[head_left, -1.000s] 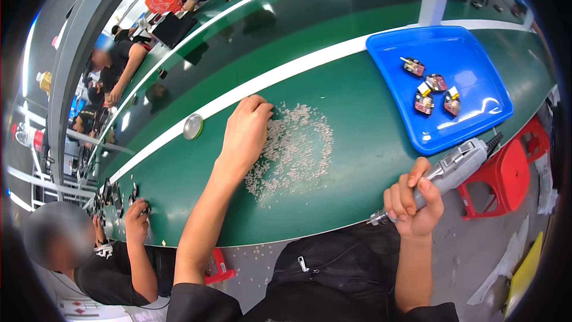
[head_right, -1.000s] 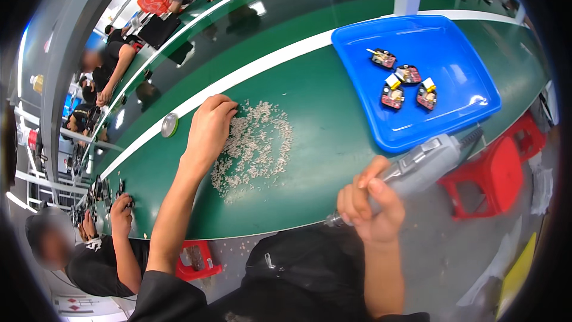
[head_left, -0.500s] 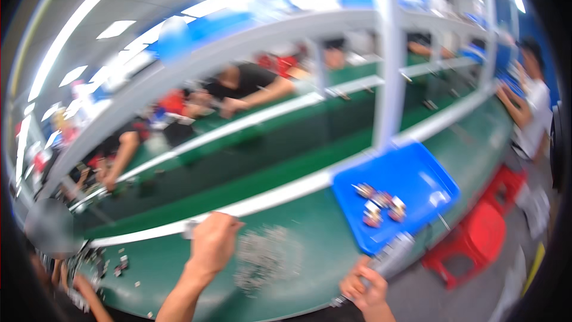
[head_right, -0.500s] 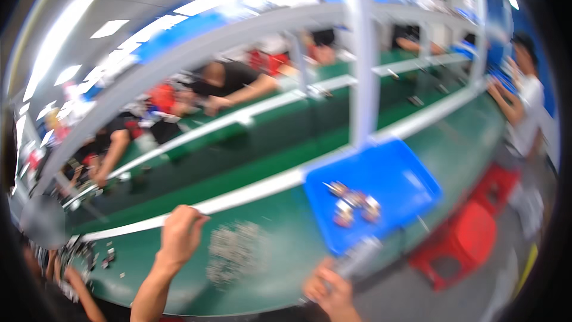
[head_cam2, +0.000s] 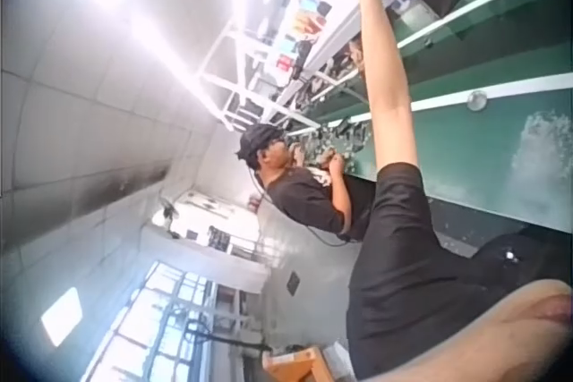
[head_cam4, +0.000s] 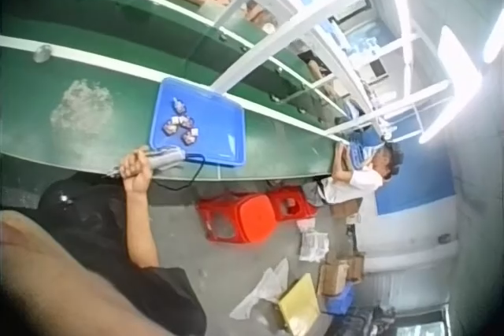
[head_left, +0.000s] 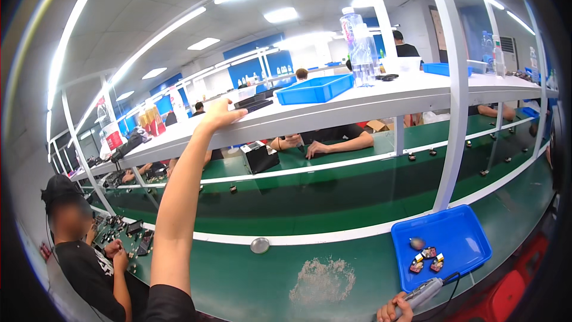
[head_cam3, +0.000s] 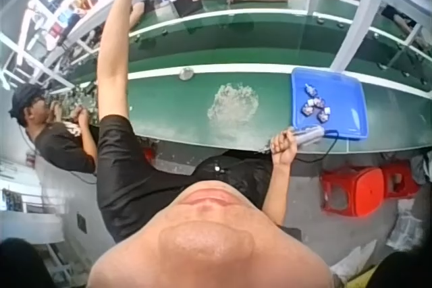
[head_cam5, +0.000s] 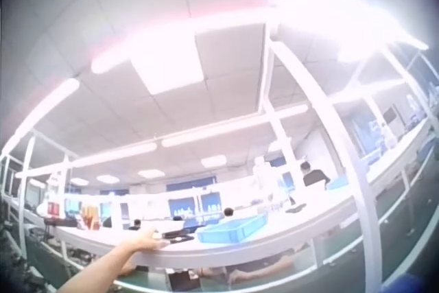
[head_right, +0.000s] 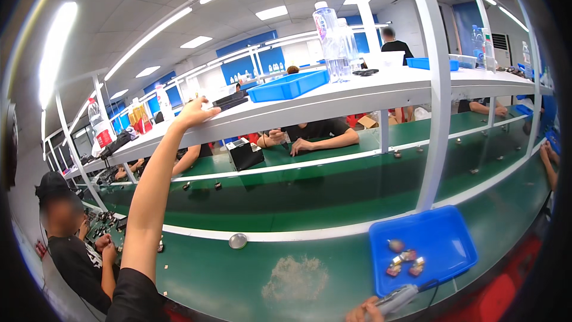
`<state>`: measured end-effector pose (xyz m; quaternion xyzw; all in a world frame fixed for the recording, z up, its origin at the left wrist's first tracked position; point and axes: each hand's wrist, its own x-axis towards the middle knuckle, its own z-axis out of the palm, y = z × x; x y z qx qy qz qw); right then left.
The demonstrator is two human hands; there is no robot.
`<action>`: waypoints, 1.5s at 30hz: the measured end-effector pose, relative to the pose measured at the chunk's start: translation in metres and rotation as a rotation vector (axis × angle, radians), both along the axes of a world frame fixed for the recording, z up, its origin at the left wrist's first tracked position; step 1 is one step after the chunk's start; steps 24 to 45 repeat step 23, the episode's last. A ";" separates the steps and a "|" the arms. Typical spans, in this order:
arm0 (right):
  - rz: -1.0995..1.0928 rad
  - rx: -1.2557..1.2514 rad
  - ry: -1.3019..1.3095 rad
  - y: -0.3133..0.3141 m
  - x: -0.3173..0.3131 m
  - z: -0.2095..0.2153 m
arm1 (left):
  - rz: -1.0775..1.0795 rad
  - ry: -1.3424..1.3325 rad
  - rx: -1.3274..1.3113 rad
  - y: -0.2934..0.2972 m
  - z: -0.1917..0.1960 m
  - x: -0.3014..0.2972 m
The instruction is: Use an electric screwdriver to attach hardware pins/screws onto individual electronic modules on a production assembly line.
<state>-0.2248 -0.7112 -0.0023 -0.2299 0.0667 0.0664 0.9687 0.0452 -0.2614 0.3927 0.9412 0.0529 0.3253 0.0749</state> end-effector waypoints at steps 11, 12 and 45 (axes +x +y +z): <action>-0.041 0.034 0.031 -0.002 -0.005 0.000 | -0.077 0.006 0.117 -0.013 0.013 0.008; -0.037 0.055 0.010 -0.004 -0.005 -0.004 | -0.100 -0.181 0.100 -0.017 0.011 0.005; 0.021 0.027 -0.096 -0.006 0.008 -0.015 | -0.651 -0.443 -1.015 -0.058 -0.107 -0.194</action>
